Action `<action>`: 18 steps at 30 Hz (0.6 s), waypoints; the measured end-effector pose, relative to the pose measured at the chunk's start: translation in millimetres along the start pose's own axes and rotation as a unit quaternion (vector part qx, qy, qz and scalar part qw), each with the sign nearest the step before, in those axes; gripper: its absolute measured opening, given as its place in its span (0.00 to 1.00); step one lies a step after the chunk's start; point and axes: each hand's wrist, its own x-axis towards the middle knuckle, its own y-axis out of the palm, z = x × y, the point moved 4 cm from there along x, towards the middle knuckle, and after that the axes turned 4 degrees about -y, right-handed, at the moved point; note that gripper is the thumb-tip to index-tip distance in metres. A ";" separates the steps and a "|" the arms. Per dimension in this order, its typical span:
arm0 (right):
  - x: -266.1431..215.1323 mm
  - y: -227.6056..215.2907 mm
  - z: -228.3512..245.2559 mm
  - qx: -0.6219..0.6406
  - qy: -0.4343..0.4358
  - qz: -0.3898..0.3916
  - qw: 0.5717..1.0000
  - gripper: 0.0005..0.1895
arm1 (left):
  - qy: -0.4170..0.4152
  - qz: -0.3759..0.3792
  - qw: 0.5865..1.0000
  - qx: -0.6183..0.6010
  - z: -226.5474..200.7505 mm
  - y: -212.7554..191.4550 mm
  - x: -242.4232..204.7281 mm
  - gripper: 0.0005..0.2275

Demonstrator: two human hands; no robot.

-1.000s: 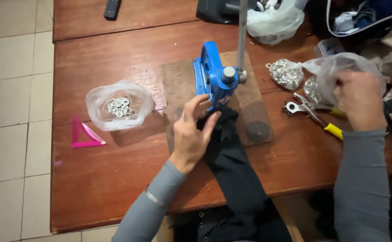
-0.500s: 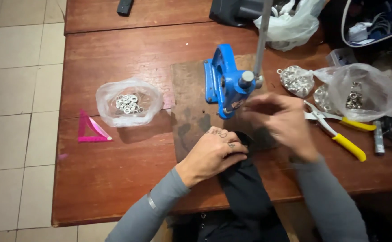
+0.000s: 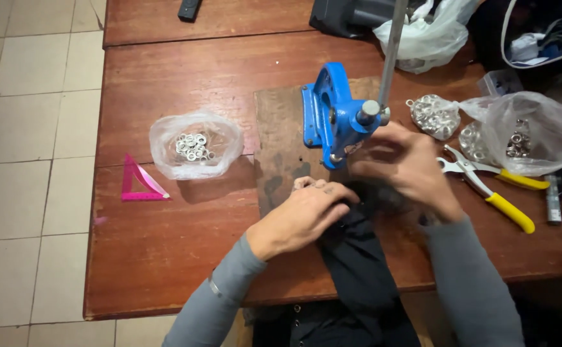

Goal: Attaching metal eyelets to a black fabric garment using a manual press and marking tools.

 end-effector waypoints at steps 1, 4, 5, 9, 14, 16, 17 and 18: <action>-3.7 -9.0 -0.5 -0.029 -0.078 -0.007 0.996 0.13 | -0.023 -0.005 1.000 -0.017 6.0 -0.9 0.0 0.09; -19.9 -7.1 -2.5 -0.128 -0.126 0.142 0.974 0.11 | -0.059 -0.005 0.995 -0.074 8.5 -13.8 2.0 0.08; -20.5 -4.1 -1.1 -0.128 -0.124 0.141 0.974 0.11 | -0.059 -0.003 0.995 -0.077 6.1 -15.6 2.3 0.08; -15.3 1.3 -12.8 -0.240 -0.169 0.174 0.940 0.09 | -0.088 -0.046 0.982 -0.163 6.7 -29.4 5.4 0.09; -3.1 6.2 -11.8 -0.157 -0.212 0.160 0.951 0.06 | -0.186 -0.088 0.968 -0.143 19.1 -46.5 5.4 0.06; 2.1 3.2 -28.7 -0.092 -0.124 0.112 0.982 0.05 | -0.176 -0.109 0.960 -0.188 25.6 -49.9 6.7 0.07; 6.6 3.3 -30.2 -0.092 -0.123 0.113 0.982 0.05 | -0.177 -0.109 0.960 -0.188 29.3 -53.5 11.8 0.07; 10.7 3.2 -30.3 -0.105 -0.142 0.105 0.979 0.07 | -0.170 -0.107 0.957 -0.207 32.5 -56.9 16.7 0.07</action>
